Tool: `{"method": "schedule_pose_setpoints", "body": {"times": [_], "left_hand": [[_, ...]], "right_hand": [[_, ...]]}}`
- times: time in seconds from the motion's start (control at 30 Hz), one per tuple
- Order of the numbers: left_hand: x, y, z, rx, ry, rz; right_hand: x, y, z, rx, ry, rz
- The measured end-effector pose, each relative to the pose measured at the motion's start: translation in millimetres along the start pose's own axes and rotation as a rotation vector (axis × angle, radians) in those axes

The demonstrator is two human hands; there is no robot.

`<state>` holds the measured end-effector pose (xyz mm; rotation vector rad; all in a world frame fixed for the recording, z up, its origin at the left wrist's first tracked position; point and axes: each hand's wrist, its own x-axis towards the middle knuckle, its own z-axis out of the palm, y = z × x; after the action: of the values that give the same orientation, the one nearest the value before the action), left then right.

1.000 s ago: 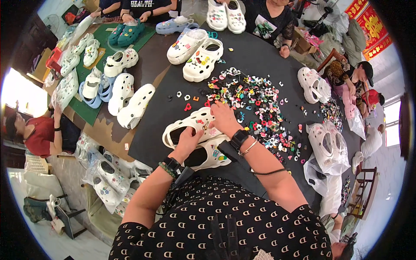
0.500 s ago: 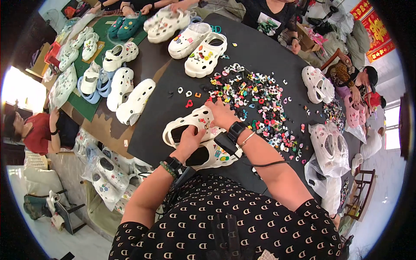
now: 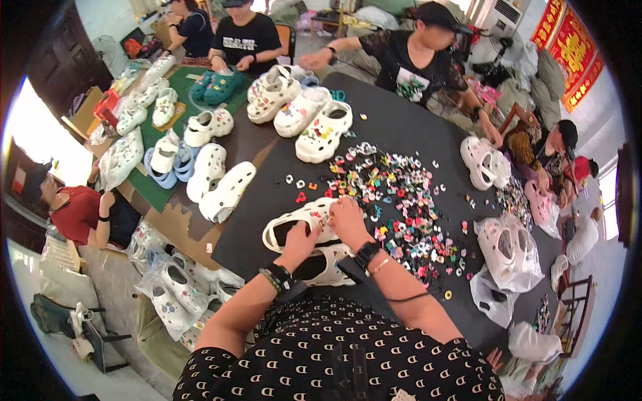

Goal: Adding decorative charms to clogs and packing them into plastic bags.

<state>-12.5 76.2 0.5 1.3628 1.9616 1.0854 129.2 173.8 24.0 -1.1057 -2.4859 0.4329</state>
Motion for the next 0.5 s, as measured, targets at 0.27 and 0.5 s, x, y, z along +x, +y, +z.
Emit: {"method": "schedule_pose_setpoints", "body": {"times": [0.27,0.5], "left_hand": [[-48.5,26.2,-62.7,0.869,-0.179,0.258],[-38.7,1.1,-38.1,0.887,-0.208,0.251]], "right_hand": [[-68.9,56.3,-13.8,0.199,0.048,0.032],[-152.8,110.0,-8.1,0.101,0.095,0.169]]}}
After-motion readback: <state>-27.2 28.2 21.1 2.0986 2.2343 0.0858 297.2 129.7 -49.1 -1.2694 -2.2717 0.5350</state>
